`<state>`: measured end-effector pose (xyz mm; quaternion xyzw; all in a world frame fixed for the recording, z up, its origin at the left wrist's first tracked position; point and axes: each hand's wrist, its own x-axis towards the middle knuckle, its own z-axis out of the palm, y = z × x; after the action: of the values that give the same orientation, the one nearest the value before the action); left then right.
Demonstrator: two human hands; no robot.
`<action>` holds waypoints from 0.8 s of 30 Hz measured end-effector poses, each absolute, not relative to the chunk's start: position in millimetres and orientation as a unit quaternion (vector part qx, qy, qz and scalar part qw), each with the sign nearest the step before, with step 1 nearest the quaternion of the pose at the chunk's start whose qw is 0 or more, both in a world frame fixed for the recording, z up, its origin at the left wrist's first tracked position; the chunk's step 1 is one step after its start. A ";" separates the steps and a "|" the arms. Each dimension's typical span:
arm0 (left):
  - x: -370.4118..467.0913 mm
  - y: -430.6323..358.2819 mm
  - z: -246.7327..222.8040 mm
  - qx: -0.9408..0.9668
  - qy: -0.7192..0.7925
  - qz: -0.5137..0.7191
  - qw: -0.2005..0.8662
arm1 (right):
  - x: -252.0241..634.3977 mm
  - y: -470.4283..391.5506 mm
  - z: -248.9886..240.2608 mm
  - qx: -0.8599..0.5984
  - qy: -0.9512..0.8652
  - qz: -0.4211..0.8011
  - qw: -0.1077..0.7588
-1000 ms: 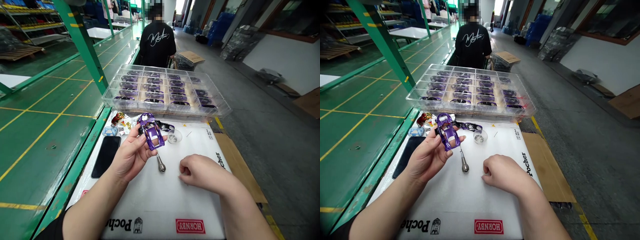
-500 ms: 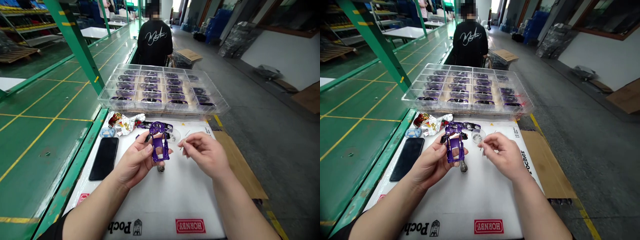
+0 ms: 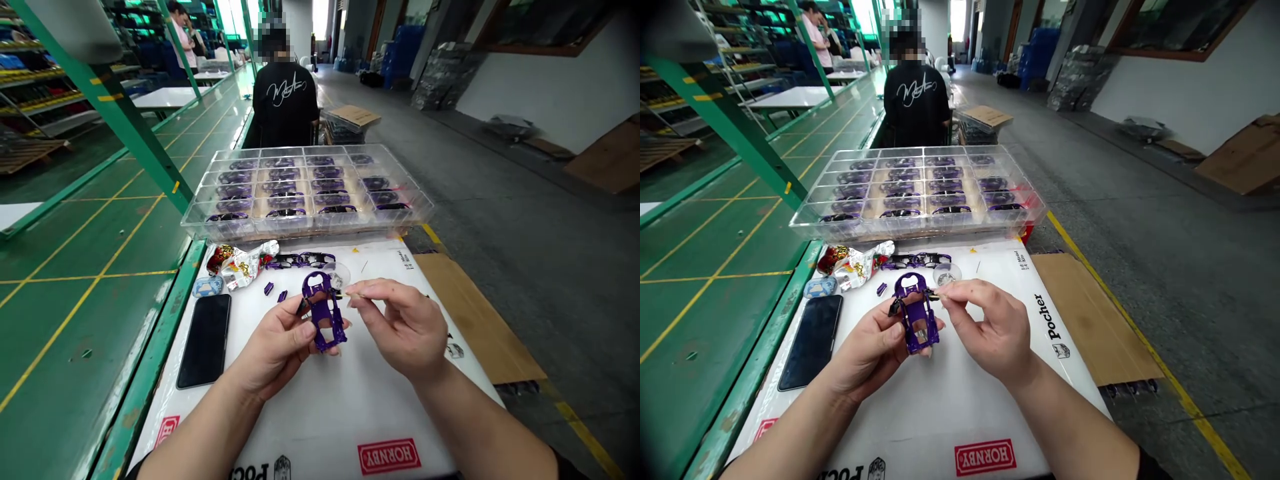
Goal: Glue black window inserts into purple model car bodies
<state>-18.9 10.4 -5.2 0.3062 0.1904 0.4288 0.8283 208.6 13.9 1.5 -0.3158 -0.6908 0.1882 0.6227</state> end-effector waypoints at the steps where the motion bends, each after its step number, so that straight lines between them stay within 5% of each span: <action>1: -18.9 10.4 -5.3 0.309 0.191 0.426 0.829 | 208.6 14.2 1.5 -0.308 -0.697 0.180 0.622; 24: -18.2 7.6 -7.2 0.318 0.179 0.403 0.839 | 206.4 10.0 5.2 -0.317 -0.691 0.177 0.625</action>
<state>-18.2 7.6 -7.2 0.3181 0.1792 0.4029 0.8393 206.4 10.0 5.2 -0.3169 -0.6912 0.1767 0.6250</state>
